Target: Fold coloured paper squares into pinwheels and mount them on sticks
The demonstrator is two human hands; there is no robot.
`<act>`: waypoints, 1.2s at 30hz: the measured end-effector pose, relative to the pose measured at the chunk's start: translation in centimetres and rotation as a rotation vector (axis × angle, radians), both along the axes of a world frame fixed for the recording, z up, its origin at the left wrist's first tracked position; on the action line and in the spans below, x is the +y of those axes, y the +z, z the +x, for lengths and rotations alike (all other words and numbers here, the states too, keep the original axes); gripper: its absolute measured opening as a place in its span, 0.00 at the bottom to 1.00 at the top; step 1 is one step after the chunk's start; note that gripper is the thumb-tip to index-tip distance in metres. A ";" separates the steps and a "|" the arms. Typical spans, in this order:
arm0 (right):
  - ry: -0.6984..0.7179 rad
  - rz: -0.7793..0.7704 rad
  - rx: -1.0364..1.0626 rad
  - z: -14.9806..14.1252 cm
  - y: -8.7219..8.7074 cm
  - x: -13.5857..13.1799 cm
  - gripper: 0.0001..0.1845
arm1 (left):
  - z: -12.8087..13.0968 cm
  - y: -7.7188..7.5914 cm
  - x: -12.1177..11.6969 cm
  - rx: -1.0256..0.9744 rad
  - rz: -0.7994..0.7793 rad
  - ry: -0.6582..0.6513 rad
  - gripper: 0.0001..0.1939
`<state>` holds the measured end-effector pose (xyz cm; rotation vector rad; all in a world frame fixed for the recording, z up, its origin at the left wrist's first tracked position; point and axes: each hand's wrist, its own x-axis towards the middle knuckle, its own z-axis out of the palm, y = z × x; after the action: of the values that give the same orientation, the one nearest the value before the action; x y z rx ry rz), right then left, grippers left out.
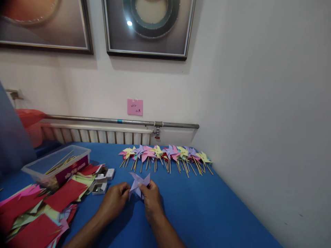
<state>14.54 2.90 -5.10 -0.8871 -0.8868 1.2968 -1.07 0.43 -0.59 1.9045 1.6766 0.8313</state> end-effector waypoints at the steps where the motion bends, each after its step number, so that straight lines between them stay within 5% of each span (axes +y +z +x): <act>1: -0.003 -0.002 0.003 0.0 -0.1 0.0 0.17 | 0.0 0.0 0.0 0.002 -0.005 -0.003 0.11; 36: -0.007 -0.016 0.023 0.0 -0.2 0.1 0.15 | 0.2 0.2 -0.2 0.024 0.025 0.051 0.08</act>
<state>14.53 2.97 -5.29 -0.8849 -0.8555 1.3076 -0.82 0.22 -0.35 1.9019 1.7436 0.8564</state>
